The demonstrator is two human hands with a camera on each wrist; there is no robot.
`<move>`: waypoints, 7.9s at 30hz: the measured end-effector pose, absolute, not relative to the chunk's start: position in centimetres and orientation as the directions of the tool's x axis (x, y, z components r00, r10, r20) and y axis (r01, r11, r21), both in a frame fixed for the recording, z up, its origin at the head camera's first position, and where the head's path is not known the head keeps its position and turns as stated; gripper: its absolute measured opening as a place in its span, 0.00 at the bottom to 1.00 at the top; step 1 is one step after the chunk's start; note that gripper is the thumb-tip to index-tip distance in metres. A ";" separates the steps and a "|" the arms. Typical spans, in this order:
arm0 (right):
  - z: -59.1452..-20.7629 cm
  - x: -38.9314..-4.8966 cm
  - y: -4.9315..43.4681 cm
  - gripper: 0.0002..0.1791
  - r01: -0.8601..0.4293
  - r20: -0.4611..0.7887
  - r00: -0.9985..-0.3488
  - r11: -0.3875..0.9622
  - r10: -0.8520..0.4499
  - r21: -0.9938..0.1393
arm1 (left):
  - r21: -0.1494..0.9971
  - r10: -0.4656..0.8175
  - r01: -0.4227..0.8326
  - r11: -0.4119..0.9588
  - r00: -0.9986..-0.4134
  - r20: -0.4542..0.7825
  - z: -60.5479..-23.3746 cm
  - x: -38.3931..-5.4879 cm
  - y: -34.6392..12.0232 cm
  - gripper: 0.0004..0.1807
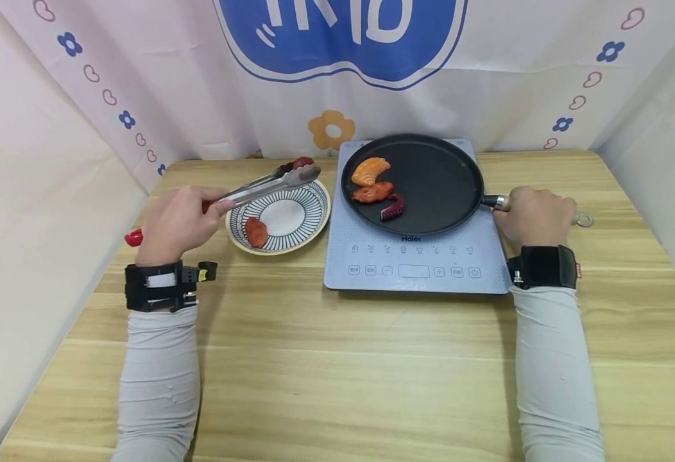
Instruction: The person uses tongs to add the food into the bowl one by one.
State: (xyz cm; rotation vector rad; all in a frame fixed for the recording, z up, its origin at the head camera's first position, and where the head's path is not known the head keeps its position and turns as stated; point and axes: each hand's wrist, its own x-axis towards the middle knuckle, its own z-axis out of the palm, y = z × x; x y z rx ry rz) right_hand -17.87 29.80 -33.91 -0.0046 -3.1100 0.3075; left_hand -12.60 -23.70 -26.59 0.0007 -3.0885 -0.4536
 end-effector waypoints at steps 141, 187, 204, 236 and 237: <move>-33.9 -18.1 29.9 0.19 -0.003 0.017 -1.000 0.979 0.001 -0.204 | -0.016 0.406 0.407 0.913 -0.907 0.113 -24.9 -10.9 -9.4 0.14; -33.9 -17.8 29.9 0.18 -0.010 0.034 -0.999 0.978 -0.003 -0.208 | -0.334 0.447 0.391 0.858 -0.888 0.108 -20.8 -11.2 -3.8 0.14; -33.9 -18.0 30.1 0.19 -0.010 0.037 -0.999 0.976 -0.002 -0.216 | -0.287 0.423 0.400 0.870 -0.906 0.020 -20.5 -10.6 -3.6 0.20; -33.9 -18.2 30.3 0.19 -0.002 0.019 -1.000 0.977 0.002 -0.213 | -0.216 0.413 0.403 0.889 -0.911 0.004 -20.0 -10.3 -3.4 0.20; -33.9 -18.2 30.3 0.19 -0.001 0.019 -1.000 0.977 0.003 -0.211 | -0.206 0.405 0.397 0.895 -0.914 -0.002 -19.9 -10.3 -3.5 0.20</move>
